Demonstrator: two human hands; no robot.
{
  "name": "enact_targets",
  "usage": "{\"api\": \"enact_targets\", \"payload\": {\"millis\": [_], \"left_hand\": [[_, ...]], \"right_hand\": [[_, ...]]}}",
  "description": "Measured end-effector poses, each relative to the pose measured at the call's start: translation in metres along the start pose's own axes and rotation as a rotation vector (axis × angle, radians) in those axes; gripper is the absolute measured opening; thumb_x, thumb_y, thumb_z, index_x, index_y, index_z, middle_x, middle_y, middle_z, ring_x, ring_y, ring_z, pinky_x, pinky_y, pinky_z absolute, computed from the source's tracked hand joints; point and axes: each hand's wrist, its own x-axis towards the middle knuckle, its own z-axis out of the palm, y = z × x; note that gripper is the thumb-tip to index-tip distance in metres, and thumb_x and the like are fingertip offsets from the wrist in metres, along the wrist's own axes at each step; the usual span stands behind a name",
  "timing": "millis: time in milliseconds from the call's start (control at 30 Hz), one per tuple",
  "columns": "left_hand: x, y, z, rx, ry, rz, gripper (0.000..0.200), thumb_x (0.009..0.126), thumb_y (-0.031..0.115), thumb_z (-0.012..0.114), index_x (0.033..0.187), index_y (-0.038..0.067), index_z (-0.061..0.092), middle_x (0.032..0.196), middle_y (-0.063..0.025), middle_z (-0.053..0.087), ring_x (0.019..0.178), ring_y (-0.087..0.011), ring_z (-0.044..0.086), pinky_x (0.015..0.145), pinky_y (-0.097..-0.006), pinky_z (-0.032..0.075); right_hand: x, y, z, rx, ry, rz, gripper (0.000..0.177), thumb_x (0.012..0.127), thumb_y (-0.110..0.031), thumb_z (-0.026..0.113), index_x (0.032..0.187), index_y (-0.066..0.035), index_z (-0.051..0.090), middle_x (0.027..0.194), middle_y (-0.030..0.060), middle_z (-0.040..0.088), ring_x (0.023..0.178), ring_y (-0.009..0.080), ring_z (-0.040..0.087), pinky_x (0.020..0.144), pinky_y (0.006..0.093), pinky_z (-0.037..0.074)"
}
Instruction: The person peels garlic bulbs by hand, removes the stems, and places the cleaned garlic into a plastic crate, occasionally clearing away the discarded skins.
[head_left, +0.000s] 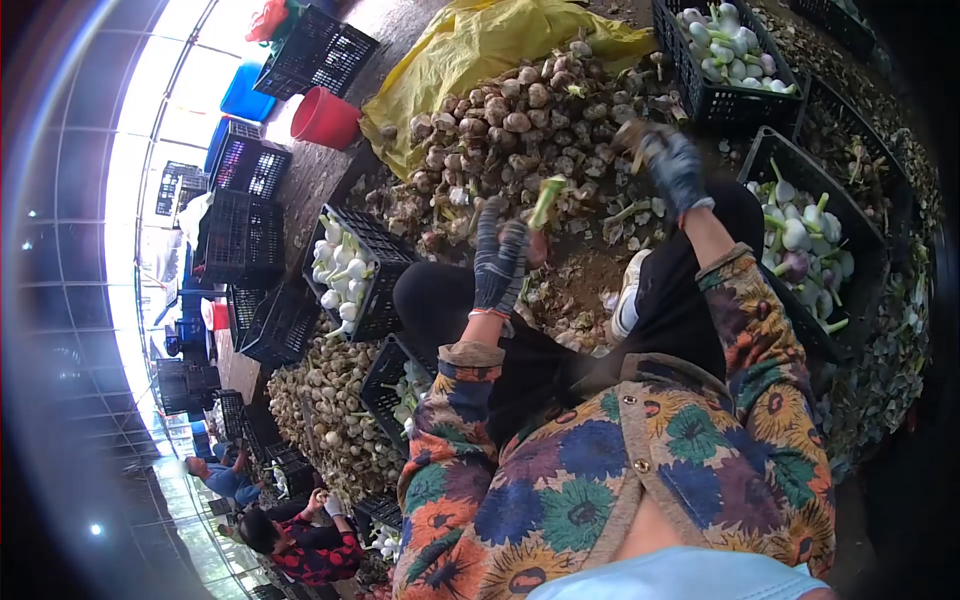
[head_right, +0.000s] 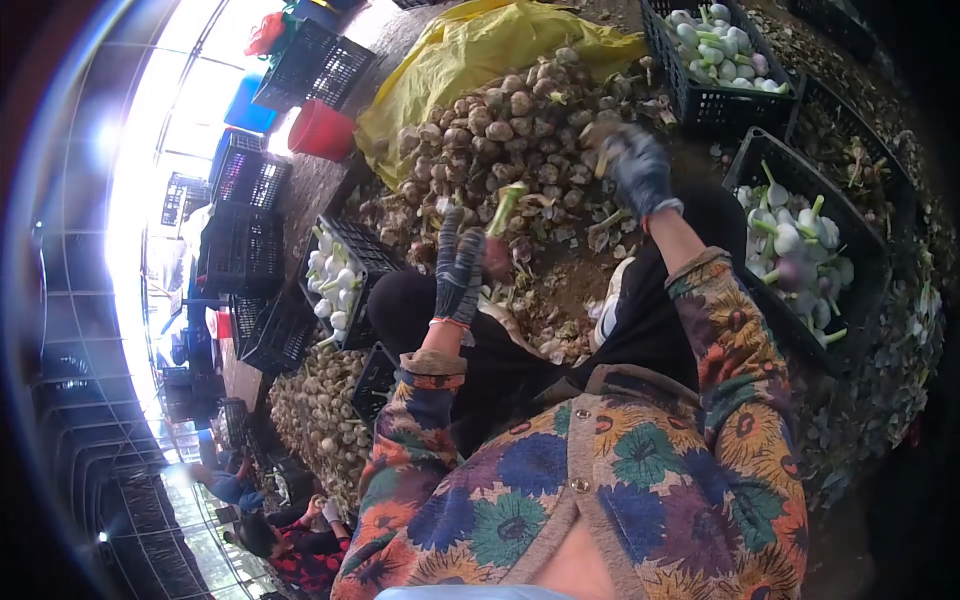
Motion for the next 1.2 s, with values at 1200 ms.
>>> {"api": "enact_targets", "payload": {"millis": [1200], "left_hand": [[0.025,-0.064,-0.002,-0.187,0.025,-0.051,0.051,0.091,0.018,0.047,0.136,0.006,0.026,0.086,-0.0047,0.057,0.071,-0.0064,0.051,0.059,-0.0212,0.044]], "right_hand": [[-0.021,-0.029,0.111,0.289,-0.516,0.421,0.029,0.086,-0.027,0.055,0.089,0.001,0.06,0.071,0.0045,0.061,0.066,0.0133,0.057,0.062,0.0268,0.044]]}}
